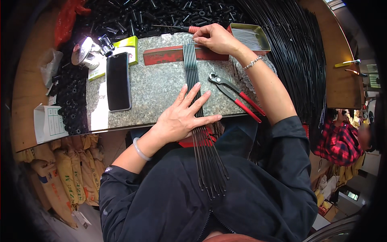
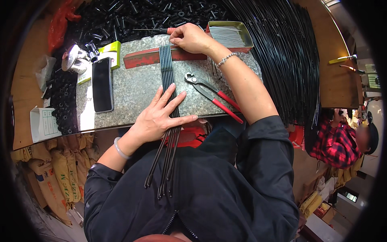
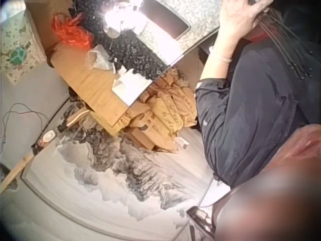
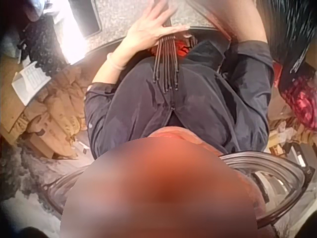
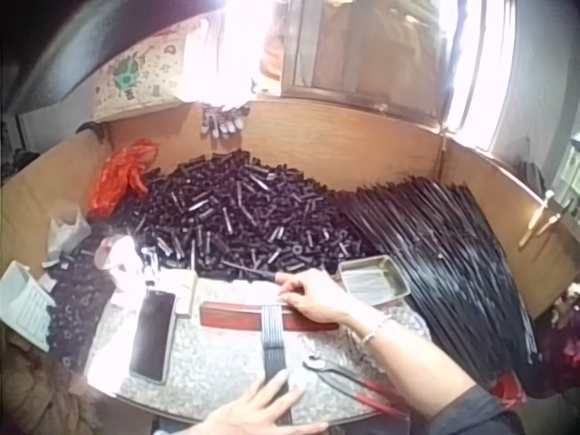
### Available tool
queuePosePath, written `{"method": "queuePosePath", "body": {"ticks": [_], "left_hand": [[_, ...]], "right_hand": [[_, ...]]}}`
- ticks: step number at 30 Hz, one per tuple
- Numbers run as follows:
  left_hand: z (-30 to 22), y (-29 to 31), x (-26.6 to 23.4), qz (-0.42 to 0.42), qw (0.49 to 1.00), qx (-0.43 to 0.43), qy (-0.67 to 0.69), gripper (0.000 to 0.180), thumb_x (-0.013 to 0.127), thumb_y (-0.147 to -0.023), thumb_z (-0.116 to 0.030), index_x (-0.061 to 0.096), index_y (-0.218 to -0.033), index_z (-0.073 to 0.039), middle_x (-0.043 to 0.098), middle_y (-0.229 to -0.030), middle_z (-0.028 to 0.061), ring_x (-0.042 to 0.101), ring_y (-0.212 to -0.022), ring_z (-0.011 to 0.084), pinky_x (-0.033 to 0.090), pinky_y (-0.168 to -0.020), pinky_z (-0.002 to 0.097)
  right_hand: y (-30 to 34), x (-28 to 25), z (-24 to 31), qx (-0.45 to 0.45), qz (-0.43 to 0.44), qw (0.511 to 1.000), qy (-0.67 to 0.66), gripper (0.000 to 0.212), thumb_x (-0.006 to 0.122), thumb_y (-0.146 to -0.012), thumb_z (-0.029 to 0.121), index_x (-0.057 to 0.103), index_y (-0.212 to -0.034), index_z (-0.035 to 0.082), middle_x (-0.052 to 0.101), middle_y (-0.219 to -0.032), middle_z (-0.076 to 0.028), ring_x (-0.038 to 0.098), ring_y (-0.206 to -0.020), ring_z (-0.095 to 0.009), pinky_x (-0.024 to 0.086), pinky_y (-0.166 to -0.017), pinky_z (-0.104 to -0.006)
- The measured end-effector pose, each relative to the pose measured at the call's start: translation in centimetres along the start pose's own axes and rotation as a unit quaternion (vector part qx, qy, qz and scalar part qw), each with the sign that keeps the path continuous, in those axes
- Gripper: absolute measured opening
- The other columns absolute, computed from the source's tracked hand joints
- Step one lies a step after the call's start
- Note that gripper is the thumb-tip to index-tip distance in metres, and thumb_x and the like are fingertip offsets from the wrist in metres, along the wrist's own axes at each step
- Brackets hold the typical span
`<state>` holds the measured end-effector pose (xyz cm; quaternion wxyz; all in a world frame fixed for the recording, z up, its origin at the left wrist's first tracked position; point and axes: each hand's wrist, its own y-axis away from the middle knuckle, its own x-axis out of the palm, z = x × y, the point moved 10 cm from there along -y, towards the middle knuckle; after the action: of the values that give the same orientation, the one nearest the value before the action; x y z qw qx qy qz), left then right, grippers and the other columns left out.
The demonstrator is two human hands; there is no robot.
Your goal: Assembling bundles of synthetic hair or fibers by inserting them into plastic handles and securing them with pliers.
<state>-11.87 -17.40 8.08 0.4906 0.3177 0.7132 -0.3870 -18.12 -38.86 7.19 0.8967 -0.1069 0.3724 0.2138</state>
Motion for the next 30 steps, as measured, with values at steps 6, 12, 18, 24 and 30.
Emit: {"method": "queuePosePath", "body": {"ticks": [6, 12, 18, 24, 30], "left_hand": [[0.1, 0.0, -0.2, -0.011, 1.0, -0.006, 0.023, 0.062, 0.061, -0.072, -0.013, 0.048, -0.126, -0.041, 0.035, -0.138, 0.014, 0.03, -0.128, 0.0423, 0.029, -0.101, 0.0565], [0.0, 0.0, -0.2, -0.009, 1.0, -0.006, 0.022, 0.06, 0.061, -0.073, -0.015, 0.048, -0.126, -0.041, 0.035, -0.138, 0.0141, 0.03, -0.128, 0.042, 0.029, -0.101, 0.0568], [0.0, 0.1, -0.1, -0.008, 1.0, -0.001, 0.019, 0.06, 0.061, -0.074, -0.018, 0.046, -0.127, -0.041, 0.035, -0.137, 0.0151, 0.03, -0.128, 0.0426, 0.029, -0.101, 0.0573], [0.0, 0.2, 0.1, -0.003, 1.0, 0.005, 0.001, 0.061, 0.061, -0.074, -0.019, 0.044, -0.128, -0.041, 0.035, -0.136, 0.0162, 0.03, -0.127, 0.0435, 0.029, -0.101, 0.0579], [-0.1, 0.0, -0.1, -0.01, 1.0, 0.006, 0.009, 0.059, 0.061, -0.074, -0.021, 0.045, -0.128, -0.04, 0.036, -0.136, 0.0163, 0.031, -0.127, 0.0435, 0.029, -0.101, 0.0579]], "right_hand": [[0.0, 0.3, -0.6, 0.007, 0.007, 1.0, -0.022, 0.02, 0.06, -0.085, 0.017, 0.064, -0.089, -0.002, 0.065, -0.076, -0.004, 0.056, -0.072, -0.007, 0.047, -0.071, -0.0246], [0.0, 0.6, -1.2, 0.026, 0.019, 0.999, -0.037, 0.02, 0.06, -0.086, 0.017, 0.065, -0.09, -0.003, 0.065, -0.078, -0.004, 0.056, -0.073, -0.007, 0.046, -0.071, -0.0239], [-0.2, 0.9, -0.7, 0.021, 0.029, 0.999, 0.014, 0.02, 0.059, -0.086, 0.016, 0.064, -0.094, -0.003, 0.066, -0.083, -0.006, 0.058, -0.075, -0.008, 0.047, -0.074, -0.0243], [-0.5, 0.6, 0.6, 0.016, 0.017, 0.999, -0.022, 0.017, 0.056, -0.087, 0.01, 0.063, -0.095, -0.002, 0.065, -0.102, -0.013, 0.055, -0.111, -0.02, 0.043, -0.093, -0.0288], [-0.5, 0.4, 1.2, -0.052, 0.008, 0.998, 0.016, 0.017, 0.055, -0.088, 0.011, 0.062, -0.095, -0.003, 0.066, -0.094, -0.011, 0.058, -0.1, -0.016, 0.044, -0.089, -0.0281]]}}
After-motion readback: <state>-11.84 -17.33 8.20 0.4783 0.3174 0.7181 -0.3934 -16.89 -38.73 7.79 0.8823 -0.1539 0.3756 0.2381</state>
